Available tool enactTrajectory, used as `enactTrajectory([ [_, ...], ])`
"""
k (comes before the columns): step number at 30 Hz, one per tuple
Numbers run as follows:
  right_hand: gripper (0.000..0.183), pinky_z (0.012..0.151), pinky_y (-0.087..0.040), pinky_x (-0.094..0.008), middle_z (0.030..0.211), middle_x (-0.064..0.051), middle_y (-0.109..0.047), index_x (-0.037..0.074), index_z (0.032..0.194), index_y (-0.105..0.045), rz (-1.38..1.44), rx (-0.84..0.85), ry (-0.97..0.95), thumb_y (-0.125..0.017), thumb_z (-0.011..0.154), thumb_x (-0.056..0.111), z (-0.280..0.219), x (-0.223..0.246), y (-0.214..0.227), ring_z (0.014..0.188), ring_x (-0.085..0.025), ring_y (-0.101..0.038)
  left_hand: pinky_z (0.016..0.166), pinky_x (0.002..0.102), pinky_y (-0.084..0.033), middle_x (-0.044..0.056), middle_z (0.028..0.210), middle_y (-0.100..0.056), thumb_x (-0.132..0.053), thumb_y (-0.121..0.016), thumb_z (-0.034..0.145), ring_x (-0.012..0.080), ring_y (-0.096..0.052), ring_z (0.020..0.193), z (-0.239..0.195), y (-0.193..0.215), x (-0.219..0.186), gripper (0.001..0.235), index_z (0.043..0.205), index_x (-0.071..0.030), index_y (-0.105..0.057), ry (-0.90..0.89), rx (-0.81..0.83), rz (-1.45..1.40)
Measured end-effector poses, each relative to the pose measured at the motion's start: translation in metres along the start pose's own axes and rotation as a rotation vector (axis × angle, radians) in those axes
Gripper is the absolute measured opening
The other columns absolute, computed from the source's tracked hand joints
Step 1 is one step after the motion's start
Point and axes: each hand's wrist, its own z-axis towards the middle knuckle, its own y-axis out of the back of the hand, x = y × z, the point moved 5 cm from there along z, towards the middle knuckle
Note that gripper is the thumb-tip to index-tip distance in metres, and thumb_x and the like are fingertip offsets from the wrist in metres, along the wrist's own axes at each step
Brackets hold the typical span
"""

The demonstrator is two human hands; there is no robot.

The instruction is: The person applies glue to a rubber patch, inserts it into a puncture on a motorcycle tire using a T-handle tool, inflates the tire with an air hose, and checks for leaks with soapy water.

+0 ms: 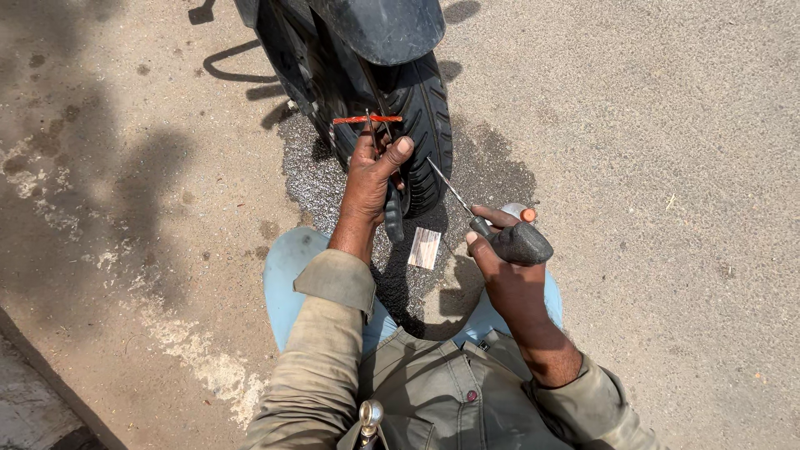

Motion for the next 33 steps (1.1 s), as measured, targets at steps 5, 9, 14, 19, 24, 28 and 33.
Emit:
enactTrajectory([
  [5,0.033,0.072,-0.051,-0.024,0.089,-0.006,-0.069,0.005,0.128,-0.071,-0.208,0.020,-0.028,-0.071,0.095,0.009,0.006,0.021,-0.006,0.080,-0.007,-0.061,0.054,0.027,-0.055,0.003,0.097,-0.065,-0.050,-0.087,0.076,0.0126,-0.067,0.086,-0.003,0.001,0.000,0.074,0.129,-0.007,-0.058,0.027,-0.003,0.018],
  [9,0.036,0.063,-0.051,-0.033,0.090,-0.016,-0.076,0.008,0.135,-0.071,-0.387,0.098,-0.205,-0.070,0.099,0.010,0.008,0.032,-0.021,0.072,-0.016,-0.066,0.055,0.026,-0.053,0.004,0.098,-0.066,-0.050,-0.087,0.079,0.0120,-0.066,0.084,-0.004,0.002,0.004,0.071,0.127,-0.004,-0.060,0.031,0.006,0.021],
  [14,0.043,0.090,-0.059,-0.035,0.118,-0.017,-0.074,0.005,0.133,-0.061,-0.470,0.080,0.235,-0.073,0.092,0.008,0.002,0.052,-0.035,0.109,-0.024,-0.075,0.053,0.026,-0.054,0.004,0.096,-0.065,-0.050,-0.086,0.077,0.0104,-0.067,0.081,-0.003,-0.002,0.000,0.072,0.127,-0.005,-0.060,0.005,-0.011,0.031],
  [19,0.051,0.096,-0.059,-0.039,0.128,-0.019,-0.071,0.006,0.134,-0.062,-0.606,0.099,0.367,-0.080,0.086,0.010,-0.003,0.054,-0.027,0.116,-0.032,-0.072,0.053,0.025,-0.052,0.004,0.103,-0.067,-0.052,-0.086,0.076,0.0107,-0.066,0.081,-0.008,0.001,-0.002,0.076,0.130,-0.006,-0.058,-0.035,0.001,-0.027],
  [24,0.057,0.094,-0.060,-0.038,0.127,-0.018,-0.072,0.006,0.131,-0.062,-0.687,0.115,0.448,-0.084,0.079,0.013,-0.009,0.058,-0.035,0.112,-0.032,-0.073,0.054,0.026,-0.054,0.004,0.100,-0.064,-0.053,-0.086,0.076,0.0104,-0.066,0.082,-0.007,0.009,-0.002,0.077,0.129,-0.005,-0.059,-0.004,-0.010,0.011],
  [28,0.055,0.078,-0.061,-0.036,0.108,-0.016,-0.075,0.008,0.136,-0.064,-0.612,0.120,0.317,-0.079,0.083,0.011,-0.024,0.052,-0.028,0.093,-0.027,-0.076,0.055,0.025,-0.053,0.002,0.100,-0.063,-0.051,-0.087,0.076,0.0098,-0.064,0.082,-0.006,0.007,0.000,0.078,0.132,-0.005,-0.059,0.013,0.002,-0.026],
  [33,0.047,0.067,-0.057,-0.031,0.089,-0.010,-0.074,0.006,0.135,-0.064,-0.583,0.031,0.234,-0.075,0.090,0.013,-0.037,0.042,-0.012,0.074,-0.016,-0.071,0.056,0.024,-0.053,0.002,0.100,-0.065,-0.049,-0.087,0.077,0.0091,-0.065,0.084,-0.002,0.002,0.003,0.078,0.135,-0.007,-0.056,0.014,0.027,-0.016],
])
